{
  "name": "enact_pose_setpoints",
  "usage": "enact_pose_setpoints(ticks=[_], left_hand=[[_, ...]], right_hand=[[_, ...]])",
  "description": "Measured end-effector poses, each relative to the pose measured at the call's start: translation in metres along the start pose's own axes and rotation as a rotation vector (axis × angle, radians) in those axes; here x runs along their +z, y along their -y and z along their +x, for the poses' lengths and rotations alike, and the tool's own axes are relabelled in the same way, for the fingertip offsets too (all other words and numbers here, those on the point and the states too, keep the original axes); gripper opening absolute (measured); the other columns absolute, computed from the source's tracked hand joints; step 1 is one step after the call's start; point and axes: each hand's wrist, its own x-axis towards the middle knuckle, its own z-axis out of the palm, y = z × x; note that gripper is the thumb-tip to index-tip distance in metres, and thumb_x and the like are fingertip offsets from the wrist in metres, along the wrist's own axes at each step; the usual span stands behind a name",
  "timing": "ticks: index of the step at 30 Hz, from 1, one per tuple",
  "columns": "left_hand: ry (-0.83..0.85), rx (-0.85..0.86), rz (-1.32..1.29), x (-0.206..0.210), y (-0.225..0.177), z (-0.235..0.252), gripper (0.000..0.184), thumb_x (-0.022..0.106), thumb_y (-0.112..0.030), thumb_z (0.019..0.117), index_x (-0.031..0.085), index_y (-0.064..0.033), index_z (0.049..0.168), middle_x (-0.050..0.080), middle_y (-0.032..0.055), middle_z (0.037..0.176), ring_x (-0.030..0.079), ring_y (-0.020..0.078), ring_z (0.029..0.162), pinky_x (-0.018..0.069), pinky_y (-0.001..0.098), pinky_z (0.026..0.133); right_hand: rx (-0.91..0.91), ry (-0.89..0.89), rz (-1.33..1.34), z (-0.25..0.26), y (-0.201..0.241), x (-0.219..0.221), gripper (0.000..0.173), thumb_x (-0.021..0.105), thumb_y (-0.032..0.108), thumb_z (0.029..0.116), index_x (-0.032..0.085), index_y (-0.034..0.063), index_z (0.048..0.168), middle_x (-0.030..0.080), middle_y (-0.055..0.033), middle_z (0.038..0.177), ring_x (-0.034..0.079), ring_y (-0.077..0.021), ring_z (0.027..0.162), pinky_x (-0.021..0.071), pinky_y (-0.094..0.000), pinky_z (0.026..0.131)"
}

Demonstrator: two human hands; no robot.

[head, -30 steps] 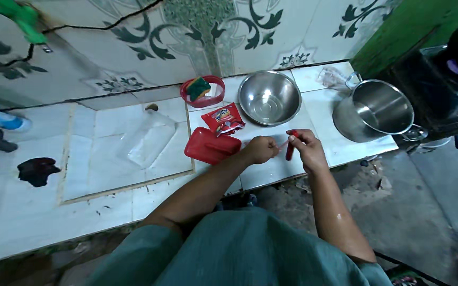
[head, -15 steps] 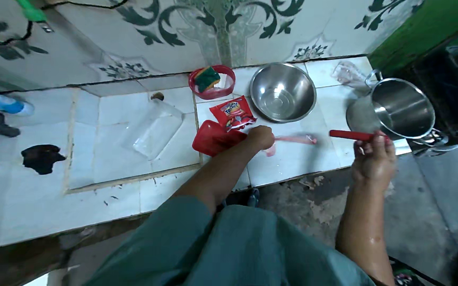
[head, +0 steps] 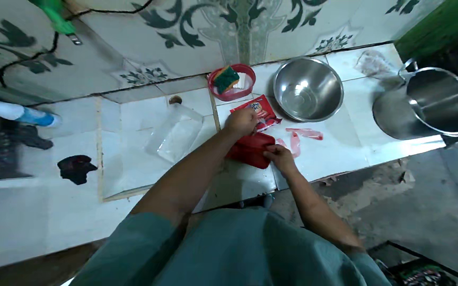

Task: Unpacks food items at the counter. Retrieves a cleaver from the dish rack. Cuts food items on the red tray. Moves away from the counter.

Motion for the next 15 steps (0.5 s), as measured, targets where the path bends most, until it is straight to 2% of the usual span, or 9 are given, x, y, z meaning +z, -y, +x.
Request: enact_pose_setpoints(ticks=[1,3,5,7,12,15], left_hand=[[-0.01,-0.019,-0.011,-0.005,0.014,-0.007,0.03,0.058,-0.024,0.1056,0.068,-0.0056,0.127,0.072,0.0193,0.114,0.069,0.0372,0.11,0.0507,0.0614,0.099],[-0.036,-0.051,-0.039,-0.011,0.04,-0.02,0.029,0.059,-0.022,0.1052,0.068,-0.0039,0.125,0.073,0.0189,0.113,0.069,0.0362,0.109,0.0508,0.0604,0.099],[-0.028,-0.088,-0.039,-0.013,0.063,-0.03,0.028,0.061,-0.023,0.1047,0.069,-0.0036,0.123,0.073,0.0188,0.111,0.069,0.0357,0.107,0.051,0.0595,0.098],[0.023,-0.148,-0.037,-0.013,0.082,-0.038,0.029,0.06,-0.024,0.1054,0.068,-0.004,0.124,0.072,0.0188,0.112,0.069,0.0355,0.106,0.0515,0.0589,0.097],[0.117,-0.226,-0.052,-0.008,0.113,-0.053,0.028,0.061,-0.023,0.1049,0.068,-0.0064,0.126,0.073,0.0162,0.114,0.07,0.0326,0.106,0.0527,0.0565,0.097],[0.134,-0.241,-0.084,-0.009,0.12,-0.06,0.028,0.061,-0.022,0.1052,0.068,-0.0052,0.127,0.072,0.0169,0.114,0.069,0.0324,0.107,0.0522,0.0551,0.098]], right_hand=[[-0.041,-0.011,-0.145,0.009,0.006,0.004,0.031,0.076,0.023,0.0944,0.072,0.0015,0.116,0.072,-0.018,0.111,0.068,-0.0307,0.104,0.0541,-0.0533,0.095],[-0.083,-0.087,-0.326,0.029,0.018,0.009,0.026,0.068,0.023,0.0992,0.075,0.0039,0.115,0.069,-0.0206,0.12,0.064,-0.0382,0.116,0.0496,-0.0608,0.101],[-0.028,-0.156,-0.481,0.051,0.029,0.016,0.026,0.059,0.023,0.1032,0.075,0.0073,0.116,0.068,-0.0189,0.125,0.064,-0.0387,0.12,0.0501,-0.0622,0.099],[0.079,-0.18,-0.592,0.068,0.041,0.025,0.03,0.054,0.024,0.104,0.072,0.0055,0.119,0.066,-0.0195,0.13,0.062,-0.0397,0.122,0.0497,-0.0638,0.097],[0.385,-0.136,-0.701,0.085,0.061,0.041,0.039,0.068,0.026,0.0931,0.067,-0.0078,0.113,0.063,-0.0273,0.129,0.06,-0.0452,0.123,0.0493,-0.0672,0.093],[0.415,-0.145,-0.658,0.092,0.057,0.041,0.043,0.069,0.029,0.0936,0.067,-0.0086,0.115,0.065,-0.0293,0.125,0.061,-0.0463,0.121,0.0487,-0.0684,0.093]])
